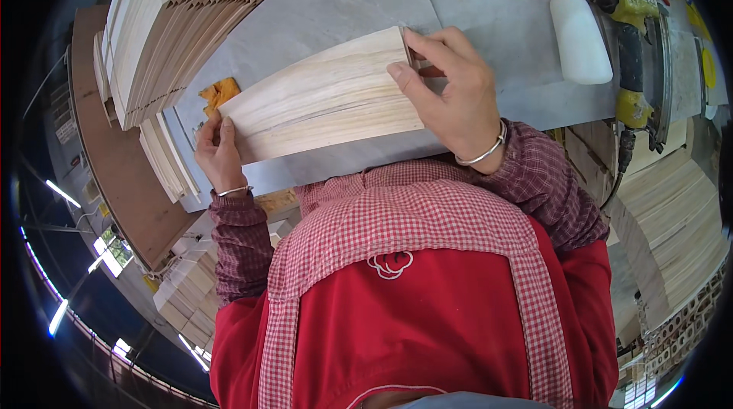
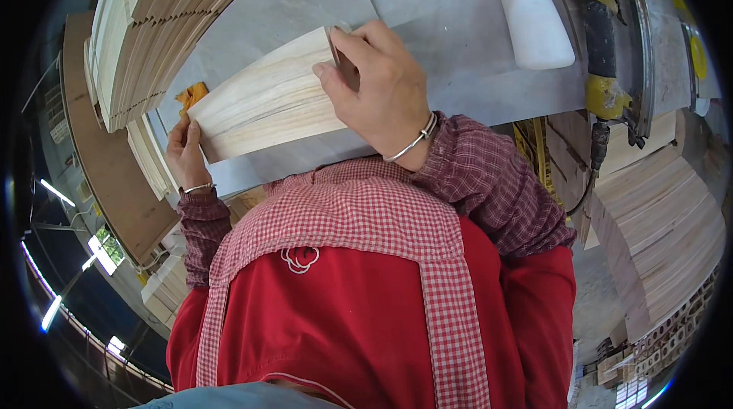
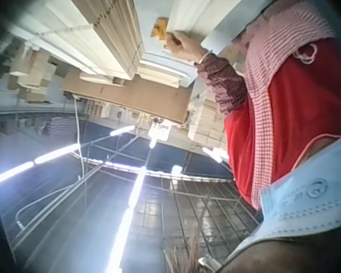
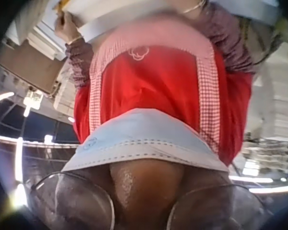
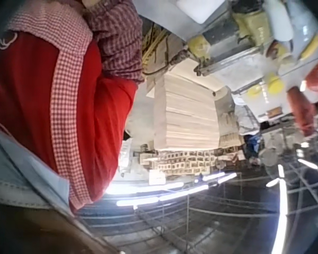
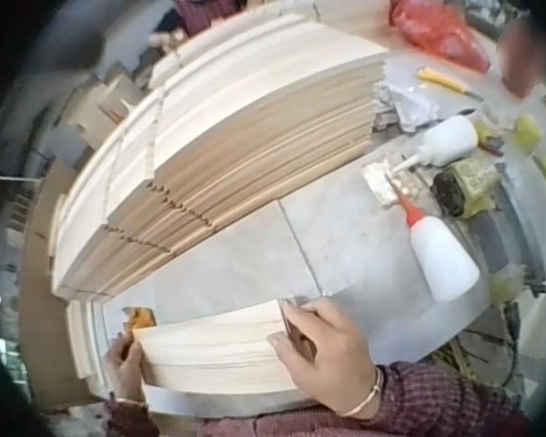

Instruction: The recorder is assembling small wooden boxes by applying glue to the edges and using a pneumatic nail gun to fasten the pieces together.

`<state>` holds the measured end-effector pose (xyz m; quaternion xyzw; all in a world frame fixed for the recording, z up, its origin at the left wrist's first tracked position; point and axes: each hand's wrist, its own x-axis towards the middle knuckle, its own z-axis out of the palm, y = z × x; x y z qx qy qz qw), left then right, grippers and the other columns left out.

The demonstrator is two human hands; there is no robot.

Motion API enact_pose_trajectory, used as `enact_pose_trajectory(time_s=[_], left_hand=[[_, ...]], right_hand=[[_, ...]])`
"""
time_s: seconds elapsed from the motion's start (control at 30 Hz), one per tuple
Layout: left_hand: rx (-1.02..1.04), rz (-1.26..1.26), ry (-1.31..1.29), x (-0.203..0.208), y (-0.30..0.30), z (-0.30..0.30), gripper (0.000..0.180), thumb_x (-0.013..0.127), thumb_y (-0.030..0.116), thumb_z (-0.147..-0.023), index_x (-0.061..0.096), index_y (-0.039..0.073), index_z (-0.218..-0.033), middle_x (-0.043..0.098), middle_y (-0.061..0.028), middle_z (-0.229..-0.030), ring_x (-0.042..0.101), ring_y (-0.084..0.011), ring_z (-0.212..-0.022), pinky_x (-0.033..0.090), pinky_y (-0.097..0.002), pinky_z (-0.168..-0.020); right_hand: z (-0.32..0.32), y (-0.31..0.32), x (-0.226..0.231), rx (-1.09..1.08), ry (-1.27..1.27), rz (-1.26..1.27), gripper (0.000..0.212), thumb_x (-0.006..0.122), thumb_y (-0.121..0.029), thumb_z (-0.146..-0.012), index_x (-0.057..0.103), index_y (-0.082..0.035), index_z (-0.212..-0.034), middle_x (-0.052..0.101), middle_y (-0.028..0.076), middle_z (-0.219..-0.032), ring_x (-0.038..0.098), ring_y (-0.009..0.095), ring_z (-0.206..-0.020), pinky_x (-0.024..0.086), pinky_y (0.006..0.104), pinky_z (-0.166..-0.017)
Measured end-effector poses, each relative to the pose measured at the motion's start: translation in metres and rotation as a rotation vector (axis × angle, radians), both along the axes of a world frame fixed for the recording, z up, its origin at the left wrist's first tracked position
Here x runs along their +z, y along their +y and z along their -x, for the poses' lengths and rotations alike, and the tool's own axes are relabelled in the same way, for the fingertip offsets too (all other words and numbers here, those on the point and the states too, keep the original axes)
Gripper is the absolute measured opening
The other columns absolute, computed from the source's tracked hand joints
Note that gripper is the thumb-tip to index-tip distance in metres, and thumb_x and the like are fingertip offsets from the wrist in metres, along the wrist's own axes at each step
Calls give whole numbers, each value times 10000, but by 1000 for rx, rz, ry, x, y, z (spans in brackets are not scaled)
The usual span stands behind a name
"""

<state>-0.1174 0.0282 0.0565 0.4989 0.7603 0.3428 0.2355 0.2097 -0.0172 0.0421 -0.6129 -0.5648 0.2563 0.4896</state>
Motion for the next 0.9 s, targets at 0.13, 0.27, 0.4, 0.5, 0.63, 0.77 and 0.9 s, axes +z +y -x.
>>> enact_pose_trajectory(time_s=[0.13,0.27,0.4,0.5,0.63,0.77,0.9], left_hand=[[-8,12,-6,2,1,3,276,661,70,-839,633,-29,-1095,624,-72,-955,560,-127,-825,465,-226,-775],[-18,52,-101,3,3,8,277,667,73,-834,631,-42,-1084,624,-77,-945,563,-130,-830,464,-223,-781],[-8,59,-139,0,4,12,266,668,71,-833,632,-50,-1066,621,-77,-932,558,-129,-822,461,-219,-777],[7,53,-145,-3,5,14,254,667,69,-832,633,-53,-1052,617,-75,-922,552,-127,-813,458,-216,-771],[14,-26,-82,-9,5,15,226,656,55,-831,637,-46,-1032,584,-55,-911,522,-114,-778,447,-215,-747],[-50,-75,21,-16,7,19,221,644,48,-833,633,-45,-1033,542,-38,-896,494,-109,-749,438,-219,-725],[-89,-91,115,-17,6,16,220,632,46,-837,629,-44,-1038,509,-29,-887,479,-110,-730,433,-224,-711]], right_hand=[[1,0,-1,-3,-20,6,331,690,-64,-770,626,30,-1081,572,79,-914,570,160,-715,513,232,-644],[1,0,-2,-20,-64,-17,331,698,-61,-763,630,37,-1072,569,77,-907,566,156,-700,516,226,-643],[5,2,-3,-8,-50,-3,342,706,-62,-759,630,40,-1077,569,76,-907,566,154,-701,521,226,-653],[9,4,-4,10,-22,19,354,711,-64,-757,629,40,-1085,570,75,-910,567,154,-707,524,227,-663],[16,6,-5,26,55,70,372,721,-73,-758,625,41,-1099,570,78,-914,573,157,-723,531,233,-681],[19,7,-4,20,55,81,380,727,-79,-759,624,43,-1104,569,83,-921,576,155,-736,534,235,-688],[21,6,-5,16,57,90,378,726,-76,-761,622,43,-1104,566,86,-928,582,158,-751,535,237,-694]])
